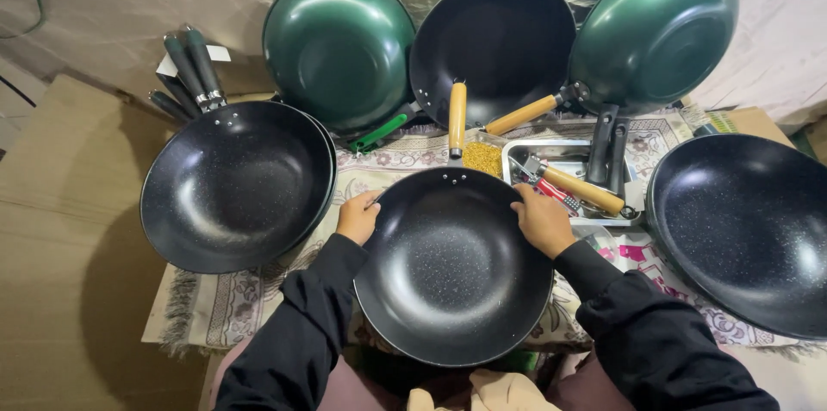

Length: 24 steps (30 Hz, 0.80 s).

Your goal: Attaching wooden handles to metal woks and applying small labels to the finished products.

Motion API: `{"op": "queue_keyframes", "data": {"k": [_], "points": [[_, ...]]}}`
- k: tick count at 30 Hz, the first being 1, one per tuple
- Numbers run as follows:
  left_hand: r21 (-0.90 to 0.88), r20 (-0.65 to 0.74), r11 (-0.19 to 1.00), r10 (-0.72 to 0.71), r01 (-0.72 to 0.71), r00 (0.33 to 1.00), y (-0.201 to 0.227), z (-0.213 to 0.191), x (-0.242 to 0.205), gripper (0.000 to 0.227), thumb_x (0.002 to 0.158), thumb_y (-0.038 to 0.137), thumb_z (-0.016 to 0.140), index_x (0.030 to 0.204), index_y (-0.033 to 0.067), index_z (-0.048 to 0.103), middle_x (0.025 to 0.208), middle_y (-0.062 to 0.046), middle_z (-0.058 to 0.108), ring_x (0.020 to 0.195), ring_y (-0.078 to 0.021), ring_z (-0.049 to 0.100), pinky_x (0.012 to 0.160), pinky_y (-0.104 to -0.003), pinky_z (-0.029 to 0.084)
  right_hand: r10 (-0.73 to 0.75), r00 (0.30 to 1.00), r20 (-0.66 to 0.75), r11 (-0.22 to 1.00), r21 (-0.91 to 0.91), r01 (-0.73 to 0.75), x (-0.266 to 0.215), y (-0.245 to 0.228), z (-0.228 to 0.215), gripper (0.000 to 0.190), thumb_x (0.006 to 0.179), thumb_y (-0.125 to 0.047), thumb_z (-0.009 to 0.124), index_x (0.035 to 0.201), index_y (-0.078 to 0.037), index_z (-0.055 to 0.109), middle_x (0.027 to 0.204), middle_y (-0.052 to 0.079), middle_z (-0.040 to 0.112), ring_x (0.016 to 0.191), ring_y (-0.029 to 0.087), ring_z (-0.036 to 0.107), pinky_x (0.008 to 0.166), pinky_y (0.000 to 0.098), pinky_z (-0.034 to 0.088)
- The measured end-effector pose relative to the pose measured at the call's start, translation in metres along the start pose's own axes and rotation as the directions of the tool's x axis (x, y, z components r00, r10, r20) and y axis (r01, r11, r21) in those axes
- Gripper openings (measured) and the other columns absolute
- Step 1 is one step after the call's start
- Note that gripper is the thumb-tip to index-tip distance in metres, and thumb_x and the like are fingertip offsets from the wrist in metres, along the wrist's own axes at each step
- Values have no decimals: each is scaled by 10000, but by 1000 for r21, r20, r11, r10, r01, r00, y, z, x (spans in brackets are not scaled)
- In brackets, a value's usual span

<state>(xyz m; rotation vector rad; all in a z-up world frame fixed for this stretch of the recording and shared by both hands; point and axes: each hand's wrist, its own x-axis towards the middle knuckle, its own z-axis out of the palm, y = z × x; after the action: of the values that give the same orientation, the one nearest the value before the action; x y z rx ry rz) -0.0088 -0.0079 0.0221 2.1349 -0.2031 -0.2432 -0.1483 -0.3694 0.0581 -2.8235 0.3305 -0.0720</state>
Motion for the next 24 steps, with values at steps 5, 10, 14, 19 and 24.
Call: {"op": "queue_keyframes", "data": {"k": [5,10,14,19,24], "points": [[-11,49,997,71,-71,996,22,-5,-10,408,962,51,607,1368,39,647,1300,-247,667,1294,-368,583,1073,-460,503,5,1000,-29,1000,8,-5,0,3,-5,356,998,-301,622,1333,-182,602,1039,176,772,1038,378,741,901,490,597],[317,39,937,139,-144,989,18,6,-10,418,1001,117,572,1414,57,602,1296,-214,684,1240,-358,629,1080,-457,512,24,997,-67,1000,3,-24,-3,-2,-11,347,978,-294,649,1308,-191,634,1031,148,783,1037,352,747,907,467,601],[400,60,906,127,-141,990,46,-1,-27,472,1015,177,574,1464,35,532,1339,-235,641,1284,-358,603,1096,-456,503,-18,992,-122,1000,-27,15,-7,-3,-13,336,980,-318,650,1297,-208,637,1014,134,773,1014,345,748,874,454,608],[464,83,866,164,-184,983,52,0,-37,581,976,225,623,1520,102,458,1425,-201,576,1329,-338,568,1116,-447,486,-69,972,-224,992,-116,44,-12,2,-4,314,972,-328,651,1273,-240,641,1002,71,764,958,284,760,811,390,623],[523,58,786,354,-331,933,64,4,-51,618,916,161,702,1489,86,483,1561,-246,376,1418,-425,432,1176,-523,399,-120,956,-266,981,-179,73,-24,-1,-9,369,962,-305,649,1322,-230,608,1030,77,736,954,274,756,788,388,627]]}}
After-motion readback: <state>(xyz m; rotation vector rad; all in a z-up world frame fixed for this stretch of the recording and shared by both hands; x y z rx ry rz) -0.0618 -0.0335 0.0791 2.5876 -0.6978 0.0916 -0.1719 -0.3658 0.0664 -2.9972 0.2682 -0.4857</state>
